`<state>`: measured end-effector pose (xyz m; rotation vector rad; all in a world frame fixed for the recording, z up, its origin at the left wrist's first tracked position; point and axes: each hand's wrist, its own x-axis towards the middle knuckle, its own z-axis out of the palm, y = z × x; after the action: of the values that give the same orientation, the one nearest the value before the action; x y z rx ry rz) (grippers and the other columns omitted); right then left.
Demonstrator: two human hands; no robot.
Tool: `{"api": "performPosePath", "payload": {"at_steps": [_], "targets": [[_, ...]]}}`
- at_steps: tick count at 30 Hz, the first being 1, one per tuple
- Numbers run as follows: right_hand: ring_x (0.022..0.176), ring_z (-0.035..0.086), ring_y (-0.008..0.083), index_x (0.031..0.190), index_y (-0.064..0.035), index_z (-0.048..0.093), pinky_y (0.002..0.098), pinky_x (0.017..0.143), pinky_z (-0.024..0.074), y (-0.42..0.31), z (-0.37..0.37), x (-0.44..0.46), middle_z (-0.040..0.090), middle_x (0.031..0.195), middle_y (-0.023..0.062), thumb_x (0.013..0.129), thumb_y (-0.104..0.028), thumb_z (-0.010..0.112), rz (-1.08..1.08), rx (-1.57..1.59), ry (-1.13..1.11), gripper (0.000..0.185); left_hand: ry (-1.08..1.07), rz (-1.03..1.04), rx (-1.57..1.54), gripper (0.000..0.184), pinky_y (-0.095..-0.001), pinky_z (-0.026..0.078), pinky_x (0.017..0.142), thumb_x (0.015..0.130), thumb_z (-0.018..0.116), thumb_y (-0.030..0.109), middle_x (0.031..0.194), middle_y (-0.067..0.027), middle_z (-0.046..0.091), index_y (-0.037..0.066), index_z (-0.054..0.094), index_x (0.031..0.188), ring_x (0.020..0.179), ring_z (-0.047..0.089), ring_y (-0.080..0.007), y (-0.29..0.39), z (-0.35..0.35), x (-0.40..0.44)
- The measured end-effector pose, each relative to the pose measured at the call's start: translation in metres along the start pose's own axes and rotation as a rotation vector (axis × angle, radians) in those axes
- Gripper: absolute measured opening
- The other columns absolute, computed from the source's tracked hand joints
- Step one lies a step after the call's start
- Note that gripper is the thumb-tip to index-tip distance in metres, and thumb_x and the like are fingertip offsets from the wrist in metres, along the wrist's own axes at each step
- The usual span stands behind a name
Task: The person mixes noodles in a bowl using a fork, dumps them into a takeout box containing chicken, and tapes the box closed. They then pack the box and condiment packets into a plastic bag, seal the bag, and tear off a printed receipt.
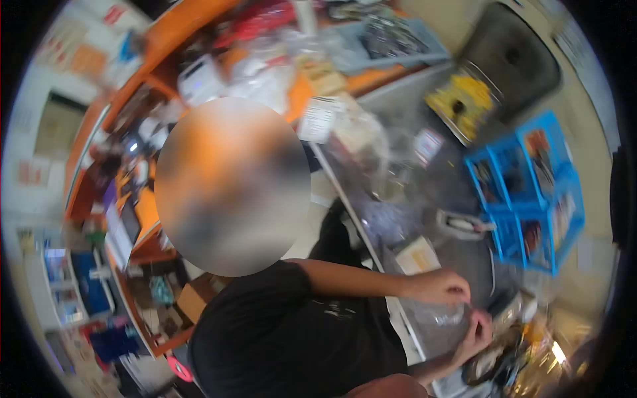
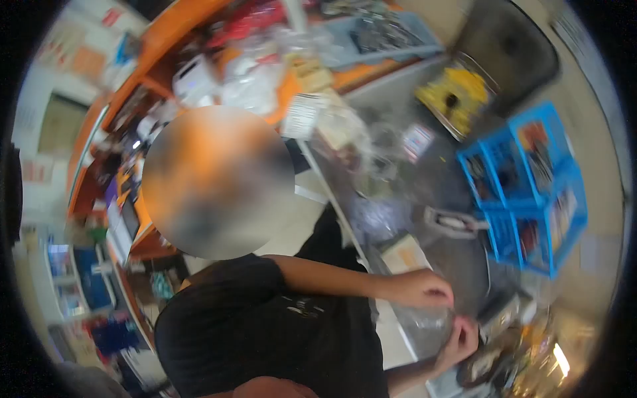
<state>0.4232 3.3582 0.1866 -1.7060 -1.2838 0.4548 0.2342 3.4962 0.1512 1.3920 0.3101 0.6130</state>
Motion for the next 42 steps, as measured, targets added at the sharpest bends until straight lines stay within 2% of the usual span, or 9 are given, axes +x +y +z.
{"api": "performPosePath", "payload": {"at_steps": [6, 12, 16, 19, 25, 29, 32, 34, 42], "targets": [[0.09, 0.065, 0.0163, 0.112, 0.0035, 0.068, 0.0292, 0.085, 0.0516, 0.097, -0.067, -0.02, 0.07, 0.101, 0.0092, 0.097, -0.014, 0.062, 0.285, 0.084, 0.696, 0.024, -0.307, 0.186, 0.629, 0.083, -0.0549, 0.028, 0.109, 0.081, 0.076, 0.04, 0.147, -0.0156, 0.038, 0.017, 0.036, 0.15, 0.137, 0.035, -0.0373, -0.008, 0.01, -0.019], [0.096, 0.062, 0.0137, 0.117, 0.0017, 0.068, 0.0272, 0.084, 0.0492, 0.231, -0.006, -0.041, 0.069, 0.105, 0.0065, 0.094, -0.011, 0.065, 0.515, 0.248, 0.389, 0.026, -0.326, 0.146, 0.806, 0.075, -0.0505, 0.03, 0.106, 0.078, 0.077, 0.038, 0.135, -0.0149, 0.046, 0.017, 0.047, 0.144, 0.13, 0.041, -0.035, -0.031, 0.018, -0.029], [0.131, 0.049, 0.0202, 0.134, -0.0068, 0.059, 0.0354, 0.102, 0.0434, 0.214, 0.02, -0.034, 0.051, 0.144, 0.0131, 0.089, -0.005, 0.067, 0.432, -0.009, 0.175, 0.046, -0.299, 0.044, 0.886, 0.059, -0.0461, 0.035, 0.098, 0.08, 0.074, 0.039, 0.119, -0.0099, 0.055, 0.018, 0.057, 0.133, 0.114, 0.052, -0.0295, -0.022, -0.003, -0.047], [0.143, 0.035, 0.0248, 0.139, -0.0135, 0.056, 0.0404, 0.112, 0.0344, 0.127, -0.006, -0.034, 0.034, 0.157, 0.0108, 0.082, -0.004, 0.07, 0.373, 0.276, -0.114, 0.059, -0.436, -0.155, 0.939, 0.054, -0.0437, 0.037, 0.094, 0.081, 0.072, 0.041, 0.115, -0.0088, 0.059, 0.017, 0.059, 0.128, 0.107, 0.058, -0.0273, -0.043, -0.015, -0.055], [0.139, 0.04, 0.0316, 0.119, -0.014, 0.069, 0.0409, 0.11, 0.0373, 0.04, -0.002, -0.044, 0.042, 0.151, 0.0123, 0.082, -0.007, 0.07, -0.082, -0.241, -0.651, 0.038, -0.437, -0.128, 0.832, 0.038, -0.0422, 0.041, 0.091, 0.086, 0.07, 0.038, 0.11, -0.0082, 0.064, 0.013, 0.063, 0.114, 0.102, 0.061, -0.0255, -0.064, 0.019, -0.056], [0.117, 0.057, 0.0275, 0.093, -0.0063, 0.069, 0.0371, 0.094, 0.0462, 0.062, -0.015, -0.048, 0.059, 0.129, 0.0135, 0.084, -0.014, 0.071, -0.124, -0.053, -0.453, 0.012, -0.461, -0.619, 0.534, 0.026, -0.036, 0.043, 0.09, 0.091, 0.065, 0.028, 0.106, -0.0109, 0.064, 0.007, 0.063, 0.106, 0.099, 0.061, -0.0217, -0.054, 0.014, -0.042], [0.094, 0.064, 0.0227, 0.083, -0.0044, 0.067, 0.0343, 0.08, 0.0492, 0.062, -0.03, -0.05, 0.066, 0.107, 0.0126, 0.085, -0.017, 0.071, -0.043, 0.201, -0.087, 0.013, 0.129, -0.088, 0.369, 0.019, -0.0321, 0.043, 0.089, 0.094, 0.059, 0.022, 0.101, -0.0111, 0.064, 0.003, 0.061, 0.099, 0.093, 0.06, -0.0183, -0.035, -0.014, -0.045], [0.081, 0.064, 0.0197, 0.084, -0.0037, 0.067, 0.0322, 0.072, 0.049, 0.056, -0.038, -0.032, 0.066, 0.096, 0.0117, 0.084, -0.013, 0.071, -0.054, 0.142, 0.11, 0.01, 0.245, -0.06, 0.097, 0.015, -0.0309, 0.043, 0.089, 0.095, 0.057, 0.018, 0.094, -0.0083, 0.065, 0.004, 0.058, 0.098, 0.092, 0.06, -0.0168, -0.025, -0.033, -0.039], [0.084, 0.064, 0.0239, 0.086, -0.0025, 0.066, 0.0326, 0.073, 0.0495, 0.006, -0.035, 0.017, 0.064, 0.091, 0.0102, 0.073, 0.004, 0.062, -0.103, 0.017, -0.072, 0.015, 0.283, -0.181, -0.217, 0.012, -0.0311, 0.044, 0.09, 0.103, 0.046, 0.019, 0.092, -0.0073, 0.064, 0.007, 0.049, 0.103, 0.086, 0.06, -0.0164, 0.002, -0.02, -0.027]]}}
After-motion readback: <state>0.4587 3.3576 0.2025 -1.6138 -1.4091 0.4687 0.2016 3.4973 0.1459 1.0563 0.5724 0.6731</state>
